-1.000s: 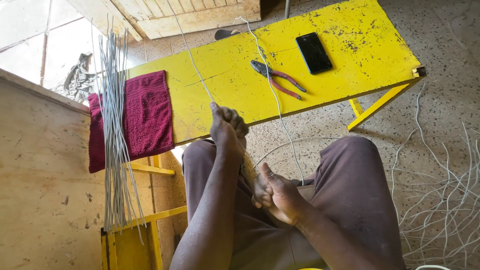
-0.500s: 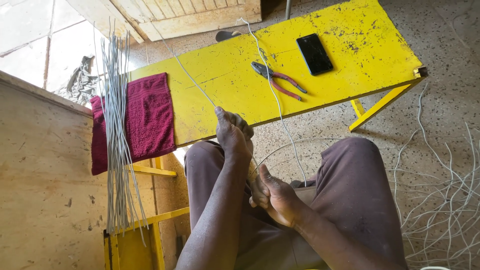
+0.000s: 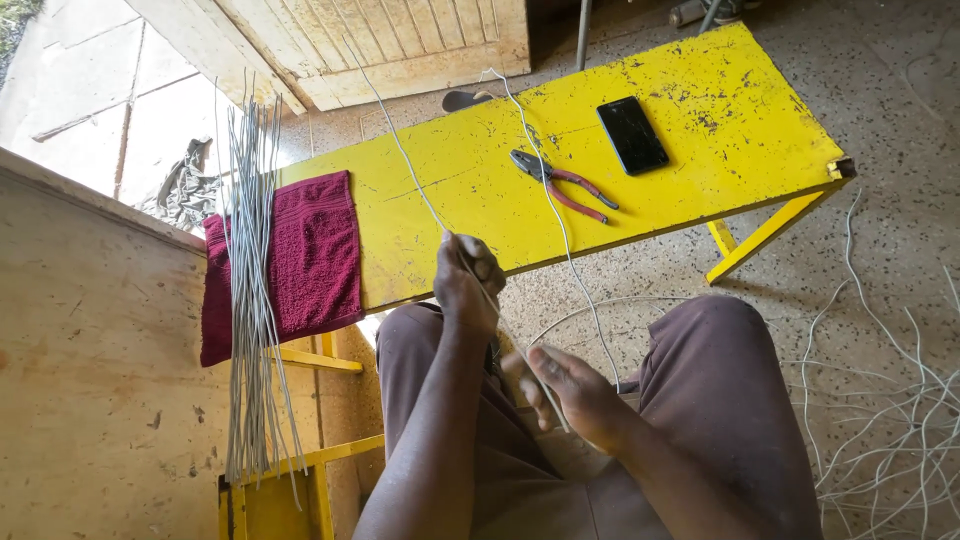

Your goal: The person sits on the floor and strips the white plastic insulation from a long metal wire by hand. They pull the insulation off in a continuous motion and place the stripped wire onto a pile on the yellow table.

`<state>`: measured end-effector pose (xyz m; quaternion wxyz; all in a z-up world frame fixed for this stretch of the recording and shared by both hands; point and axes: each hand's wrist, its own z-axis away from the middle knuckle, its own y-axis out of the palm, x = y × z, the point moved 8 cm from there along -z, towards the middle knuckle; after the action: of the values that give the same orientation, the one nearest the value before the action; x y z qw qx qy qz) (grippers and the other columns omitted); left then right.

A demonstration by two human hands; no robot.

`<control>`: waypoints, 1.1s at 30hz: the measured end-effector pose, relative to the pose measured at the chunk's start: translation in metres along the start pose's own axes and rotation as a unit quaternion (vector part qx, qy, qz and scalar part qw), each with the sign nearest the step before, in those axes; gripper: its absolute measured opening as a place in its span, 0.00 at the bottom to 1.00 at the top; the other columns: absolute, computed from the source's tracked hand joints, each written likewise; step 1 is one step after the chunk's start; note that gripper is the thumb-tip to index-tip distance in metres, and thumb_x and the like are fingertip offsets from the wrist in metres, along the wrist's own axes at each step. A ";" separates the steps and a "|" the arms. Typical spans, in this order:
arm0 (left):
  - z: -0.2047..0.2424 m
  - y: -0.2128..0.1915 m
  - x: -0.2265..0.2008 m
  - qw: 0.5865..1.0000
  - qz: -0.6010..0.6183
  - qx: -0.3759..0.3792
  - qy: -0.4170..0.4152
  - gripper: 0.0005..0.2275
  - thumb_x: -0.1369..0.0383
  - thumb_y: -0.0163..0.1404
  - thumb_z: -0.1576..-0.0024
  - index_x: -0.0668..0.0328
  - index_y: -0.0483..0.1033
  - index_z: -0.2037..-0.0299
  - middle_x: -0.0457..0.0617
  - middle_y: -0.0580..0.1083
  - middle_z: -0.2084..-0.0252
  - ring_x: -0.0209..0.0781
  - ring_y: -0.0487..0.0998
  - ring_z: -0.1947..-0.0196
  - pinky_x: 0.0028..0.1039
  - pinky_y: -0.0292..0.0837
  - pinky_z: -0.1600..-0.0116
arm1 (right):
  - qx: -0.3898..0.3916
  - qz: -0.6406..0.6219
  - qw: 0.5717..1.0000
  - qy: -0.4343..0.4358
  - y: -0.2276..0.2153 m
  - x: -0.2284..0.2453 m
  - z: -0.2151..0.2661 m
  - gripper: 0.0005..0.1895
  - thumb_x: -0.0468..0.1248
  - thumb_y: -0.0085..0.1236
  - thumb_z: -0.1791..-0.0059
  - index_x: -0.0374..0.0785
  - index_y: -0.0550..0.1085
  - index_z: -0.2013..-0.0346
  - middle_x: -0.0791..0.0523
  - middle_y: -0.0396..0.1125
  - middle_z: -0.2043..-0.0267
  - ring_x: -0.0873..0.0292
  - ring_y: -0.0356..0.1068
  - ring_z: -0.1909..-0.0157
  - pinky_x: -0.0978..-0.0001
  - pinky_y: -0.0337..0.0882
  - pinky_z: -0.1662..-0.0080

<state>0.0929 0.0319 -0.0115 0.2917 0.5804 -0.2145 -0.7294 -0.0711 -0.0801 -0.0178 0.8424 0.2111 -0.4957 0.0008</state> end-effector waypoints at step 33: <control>-0.035 -0.019 -0.005 0.968 -0.146 -0.083 0.189 0.23 0.54 0.42 0.30 0.48 0.63 0.80 0.43 0.59 0.88 0.35 0.55 0.91 0.31 0.52 0.85 | -0.185 0.241 0.942 -0.144 0.011 0.043 0.027 0.30 0.41 0.45 0.43 0.52 0.67 0.23 0.67 0.49 0.79 0.68 0.43 0.78 0.69 0.50 0.75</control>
<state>0.1241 0.0502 -0.0282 0.2642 0.7065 -0.0071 -0.6565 -0.0739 -0.0889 0.0330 0.7607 -0.0766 -0.6393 0.0820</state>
